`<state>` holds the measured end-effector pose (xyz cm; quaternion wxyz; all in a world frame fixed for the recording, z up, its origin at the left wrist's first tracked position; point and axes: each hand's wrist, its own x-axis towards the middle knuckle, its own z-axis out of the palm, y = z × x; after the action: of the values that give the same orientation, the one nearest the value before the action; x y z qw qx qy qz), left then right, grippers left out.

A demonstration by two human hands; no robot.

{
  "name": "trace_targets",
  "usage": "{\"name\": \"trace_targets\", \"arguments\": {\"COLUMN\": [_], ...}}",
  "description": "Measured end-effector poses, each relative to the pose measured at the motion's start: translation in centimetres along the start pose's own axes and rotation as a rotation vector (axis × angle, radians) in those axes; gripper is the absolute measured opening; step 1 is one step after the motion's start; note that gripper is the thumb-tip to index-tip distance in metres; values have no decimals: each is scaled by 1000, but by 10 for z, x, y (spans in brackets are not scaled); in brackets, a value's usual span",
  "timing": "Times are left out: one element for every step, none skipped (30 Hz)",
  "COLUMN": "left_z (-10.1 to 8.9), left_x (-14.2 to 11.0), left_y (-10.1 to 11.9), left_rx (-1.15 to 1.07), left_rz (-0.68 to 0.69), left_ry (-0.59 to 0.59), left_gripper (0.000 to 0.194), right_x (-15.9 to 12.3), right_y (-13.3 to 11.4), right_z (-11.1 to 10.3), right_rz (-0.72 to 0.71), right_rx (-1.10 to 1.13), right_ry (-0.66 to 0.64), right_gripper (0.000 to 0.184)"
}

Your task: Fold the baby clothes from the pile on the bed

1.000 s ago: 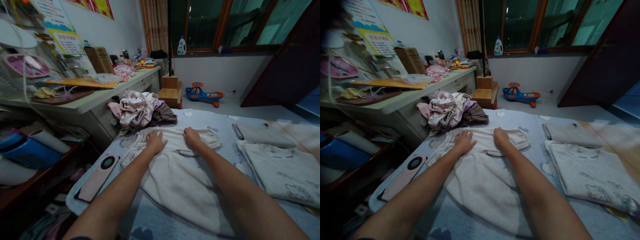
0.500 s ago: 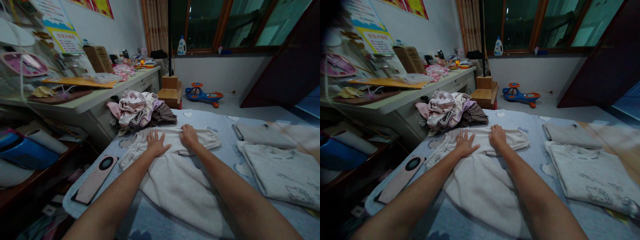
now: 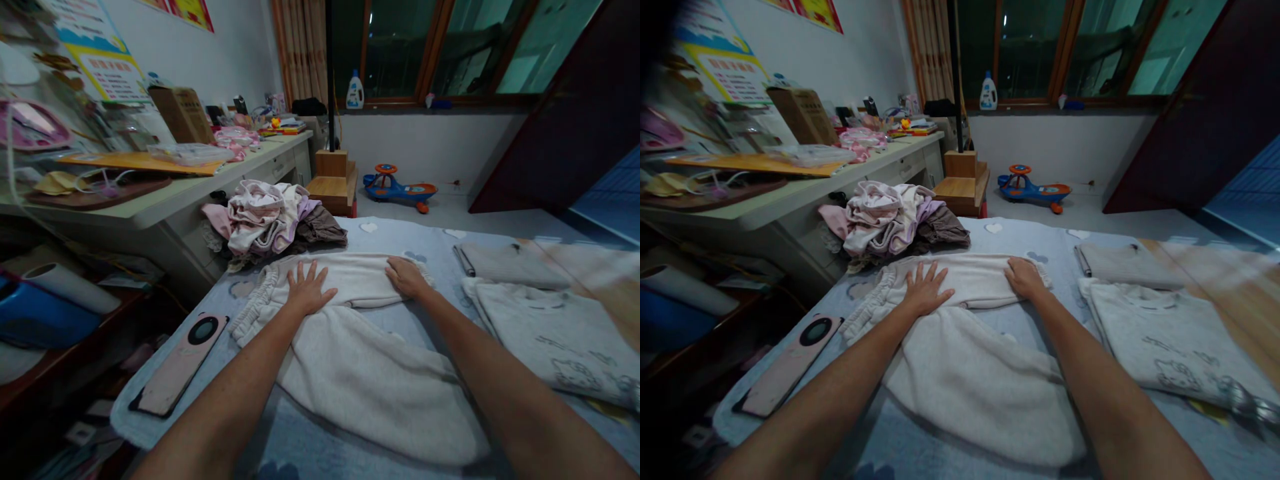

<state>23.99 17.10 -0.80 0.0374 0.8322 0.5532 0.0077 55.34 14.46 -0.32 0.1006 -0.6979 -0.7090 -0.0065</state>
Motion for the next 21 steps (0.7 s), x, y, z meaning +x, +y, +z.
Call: {"name": "trace_targets", "arguments": {"left_z": [0, -1, -1, -1, -1, -1, -1, -1, -1, -1, -1, -1, -1, -1, -1, -1, -1, -2, -2, -2, -2], "left_x": [0, 0, -1, -1, -1, -2, -2, -2, -3, -3, -4, -4, -4, -5, -5, -5, -6, -6, -6, -6, -6], "left_y": [1, 1, 2, 2, 2, 2, 2, 2, 2, 2, 2, 3, 3, 3, 3, 3, 3, 3, 3, 3, 3], "left_rx": [-3, -7, -9, -9, -7, -4, -3, -5, -8, -12, -15, -17, -16, -13, -10, -6, -2, 0, 1, 1, 1], "left_rz": [0, 0, 1, 1, 0, -2, -2, 0, 3, 7, 11, 13, 13, 12, 11, 12, 15, 20, 24, 29, 32], "left_ry": [-5, -9, -9, -7, -3, 1, 7, 13, 18, 23, 29, 34, 39, 43, 46, 48, 48, 47, 45, 43, 41], "left_gripper": [82, 84, 84, 85, 85, 85, 85, 84, 84, 84, 84, 83, 83, 82, 82, 81, 81, 81, 81, 81, 80], "right_x": [1, 1, 2, 2, 2, 2, 2, 2, 3, 3, 4, 5, 5, 5, 5, 4, 4, 3, 2, 1, -1], "right_y": [5, 10, 14, 19, 23, 28, 32, 36, 40, 43, 45, 46, 48, 49, 51, 52, 54, 56, 58, 59, 59], "right_z": [-4, -8, -11, -14, -17, -19, -20, -21, -22, -22, -23, -25, -27, -29, -32, -34, -36, -37, -37, -35, -33], "right_rz": [35, 99, 191, 298, 408, 504, 570, 597, 600, 588, 571, 558, 548, 540, 536, 536, 539, 546, 559, 575, 591], "right_rx": [4, -6, -29, -55, -73, -77, -68, -47, -20, 6, 27, 41, 57, 76, 94, 111, 123, 127, 122, 110, 98], "right_ry": [36, 87, 145, 190, 202, 177, 122, 52, -4, -35, -40, -33, -19, 5, 38, 78, 120, 158, 184, 190, 177], "right_gripper": [42, 42, 43, 46, 48, 50, 51, 49, 46, 42, 39, 37, 36, 36, 36, 37, 38, 39, 41, 43, 45]}}
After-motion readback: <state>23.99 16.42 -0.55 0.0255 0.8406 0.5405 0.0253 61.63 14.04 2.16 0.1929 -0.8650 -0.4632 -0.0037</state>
